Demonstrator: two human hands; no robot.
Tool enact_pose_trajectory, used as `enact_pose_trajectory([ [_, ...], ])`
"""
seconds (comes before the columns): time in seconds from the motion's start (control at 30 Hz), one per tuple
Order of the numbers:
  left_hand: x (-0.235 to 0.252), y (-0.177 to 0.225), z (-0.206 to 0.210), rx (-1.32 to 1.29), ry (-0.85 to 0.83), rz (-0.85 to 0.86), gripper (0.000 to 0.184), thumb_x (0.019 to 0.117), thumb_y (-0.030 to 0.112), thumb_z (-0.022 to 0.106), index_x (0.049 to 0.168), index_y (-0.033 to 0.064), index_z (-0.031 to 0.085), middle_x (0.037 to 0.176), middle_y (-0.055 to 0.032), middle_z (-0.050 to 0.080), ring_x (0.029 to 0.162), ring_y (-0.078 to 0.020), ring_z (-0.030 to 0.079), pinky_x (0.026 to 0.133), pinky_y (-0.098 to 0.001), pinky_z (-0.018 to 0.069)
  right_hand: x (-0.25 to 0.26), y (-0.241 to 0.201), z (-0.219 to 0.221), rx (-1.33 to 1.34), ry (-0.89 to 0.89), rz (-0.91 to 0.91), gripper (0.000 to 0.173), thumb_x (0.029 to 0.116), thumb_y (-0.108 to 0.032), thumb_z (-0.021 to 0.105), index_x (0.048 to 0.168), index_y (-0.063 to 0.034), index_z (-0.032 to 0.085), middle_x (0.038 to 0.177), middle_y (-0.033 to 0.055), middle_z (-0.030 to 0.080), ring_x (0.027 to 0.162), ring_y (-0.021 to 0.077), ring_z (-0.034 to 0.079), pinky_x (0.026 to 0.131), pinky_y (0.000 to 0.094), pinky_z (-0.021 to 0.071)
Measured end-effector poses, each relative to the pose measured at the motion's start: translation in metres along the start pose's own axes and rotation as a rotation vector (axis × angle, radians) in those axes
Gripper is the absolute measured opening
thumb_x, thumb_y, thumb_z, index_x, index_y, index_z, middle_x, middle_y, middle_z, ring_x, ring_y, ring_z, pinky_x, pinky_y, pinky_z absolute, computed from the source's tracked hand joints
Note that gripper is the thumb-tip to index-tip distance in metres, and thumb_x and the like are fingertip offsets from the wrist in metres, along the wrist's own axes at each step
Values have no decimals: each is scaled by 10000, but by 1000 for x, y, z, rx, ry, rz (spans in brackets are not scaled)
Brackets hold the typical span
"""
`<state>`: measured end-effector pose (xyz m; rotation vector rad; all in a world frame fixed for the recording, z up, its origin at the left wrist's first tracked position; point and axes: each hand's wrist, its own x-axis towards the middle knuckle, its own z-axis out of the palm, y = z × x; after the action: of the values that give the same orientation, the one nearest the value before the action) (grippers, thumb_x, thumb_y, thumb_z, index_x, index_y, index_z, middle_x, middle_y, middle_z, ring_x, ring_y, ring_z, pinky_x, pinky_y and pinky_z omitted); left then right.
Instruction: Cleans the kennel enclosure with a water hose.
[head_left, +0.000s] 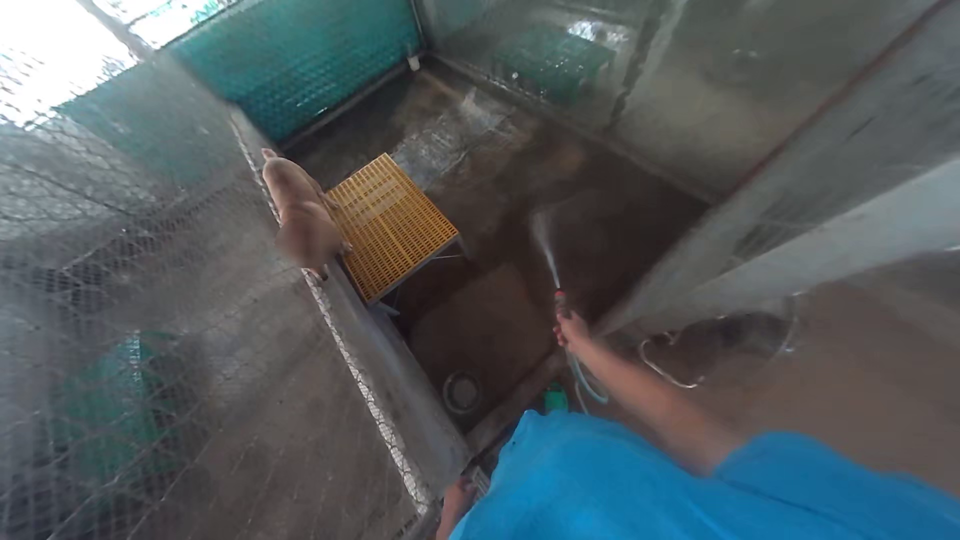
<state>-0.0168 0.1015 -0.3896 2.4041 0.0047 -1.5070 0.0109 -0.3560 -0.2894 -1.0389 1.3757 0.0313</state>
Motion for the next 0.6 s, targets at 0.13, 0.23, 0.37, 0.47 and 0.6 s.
enact_pose_trajectory([
  [0.13,-5,8,-4,48,8,23,410,1051,280,584,1392,53,606,1346,-202,652,1282,-346,610,1114,-520,441,13,-8,-12,121,113,-10,401,1136,-298,392,1494,-118,398,929,106,568,619,154,524,557,301,453],
  [0.23,-5,13,-4,62,10,51,408,1060,294,565,1385,51,609,1332,-193,663,1272,-339,618,1111,-525,446,14,-15,-17,156,133,1,389,1137,-306,379,1467,-103,409,911,96,550,600,143,502,542,290,439],
  [0.37,-8,16,-1,65,-3,32,400,1057,271,566,1390,54,604,1303,-215,670,1241,-366,631,1086,-543,461,6,-2,0,17,17,40,387,1131,-321,403,1450,-106,447,929,88,573,616,134,509,556,285,442],
  [0.47,-6,12,3,75,-13,23,406,1057,268,570,1397,47,594,1315,-223,660,1246,-377,624,1091,-547,452,1,18,20,7,-27,118,374,1126,-322,423,1401,-77,483,882,78,553,581,122,495,521,267,430],
  [0.6,-6,4,5,115,-3,19,414,1047,299,585,1384,60,611,1282,-208,683,1223,-356,644,1079,-536,472,6,38,30,10,-35,229,370,1119,-326,438,1322,-25,507,855,71,543,560,108,479,503,250,421],
])
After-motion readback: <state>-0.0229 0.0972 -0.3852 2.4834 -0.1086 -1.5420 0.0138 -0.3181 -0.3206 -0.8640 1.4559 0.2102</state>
